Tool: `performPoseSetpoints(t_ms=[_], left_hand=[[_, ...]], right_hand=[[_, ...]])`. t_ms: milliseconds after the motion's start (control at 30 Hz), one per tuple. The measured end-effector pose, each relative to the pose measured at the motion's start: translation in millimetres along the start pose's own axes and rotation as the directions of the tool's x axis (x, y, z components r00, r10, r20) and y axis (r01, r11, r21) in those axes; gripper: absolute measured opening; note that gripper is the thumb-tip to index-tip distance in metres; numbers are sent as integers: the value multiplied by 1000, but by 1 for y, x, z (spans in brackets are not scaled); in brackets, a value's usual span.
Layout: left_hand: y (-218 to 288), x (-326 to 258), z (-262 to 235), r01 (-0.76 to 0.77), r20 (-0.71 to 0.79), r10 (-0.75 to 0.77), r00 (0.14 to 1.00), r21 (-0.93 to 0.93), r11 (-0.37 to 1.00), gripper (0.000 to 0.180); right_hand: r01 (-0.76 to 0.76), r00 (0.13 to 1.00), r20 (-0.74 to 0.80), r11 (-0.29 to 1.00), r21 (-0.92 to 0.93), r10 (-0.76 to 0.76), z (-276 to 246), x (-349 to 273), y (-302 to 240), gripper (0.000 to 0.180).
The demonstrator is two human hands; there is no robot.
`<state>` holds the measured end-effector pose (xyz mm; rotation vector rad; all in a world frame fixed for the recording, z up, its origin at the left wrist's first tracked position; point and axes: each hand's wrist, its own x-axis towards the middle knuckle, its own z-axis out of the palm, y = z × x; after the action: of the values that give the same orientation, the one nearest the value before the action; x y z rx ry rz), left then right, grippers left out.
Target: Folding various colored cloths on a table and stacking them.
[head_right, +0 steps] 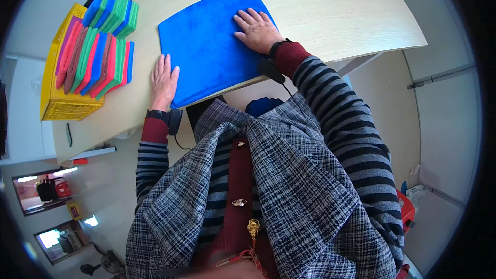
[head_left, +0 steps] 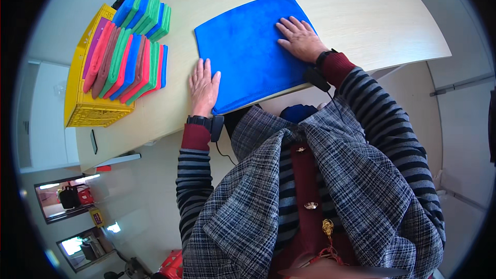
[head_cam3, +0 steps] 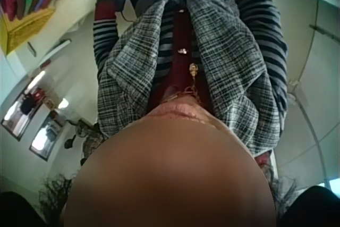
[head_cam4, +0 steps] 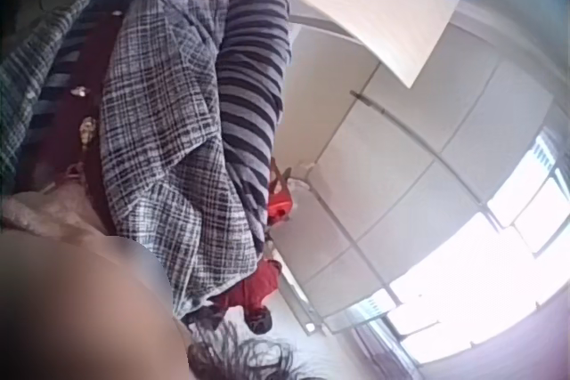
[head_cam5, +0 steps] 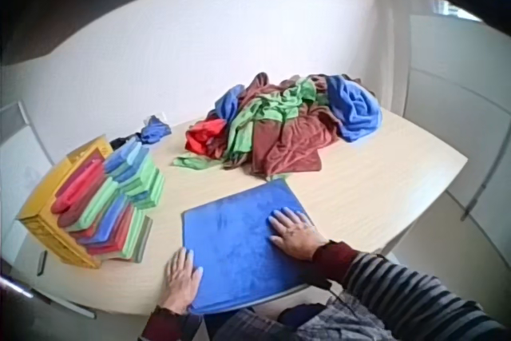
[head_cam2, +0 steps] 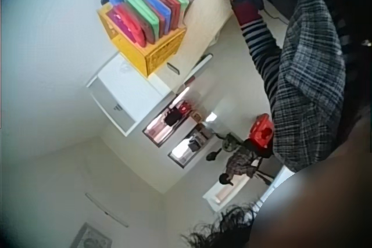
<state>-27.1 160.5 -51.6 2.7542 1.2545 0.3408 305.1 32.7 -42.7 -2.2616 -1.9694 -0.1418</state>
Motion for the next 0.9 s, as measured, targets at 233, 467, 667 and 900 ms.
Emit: performPoseSetpoints(t_ms=[233,467,667,900], left_hand=[[-16,-38,-10,64,-26,-62,998,79,995,64],[31,-89,-40,-205,-120,195,973,-73,976,64],[25,-100,-36,-344,-229,312,922,-112,932,44],[31,-112,-41,-369,-308,321,896,-112,923,17]], right_hand=[[-99,994,36,994,-55,101,-12,-32,38,63],[-82,997,-1,996,29,82,-36,-103,56,69],[178,982,59,982,69,-182,-46,-131,29,82],[202,979,-4,976,79,-203,-43,-149,22,85]])
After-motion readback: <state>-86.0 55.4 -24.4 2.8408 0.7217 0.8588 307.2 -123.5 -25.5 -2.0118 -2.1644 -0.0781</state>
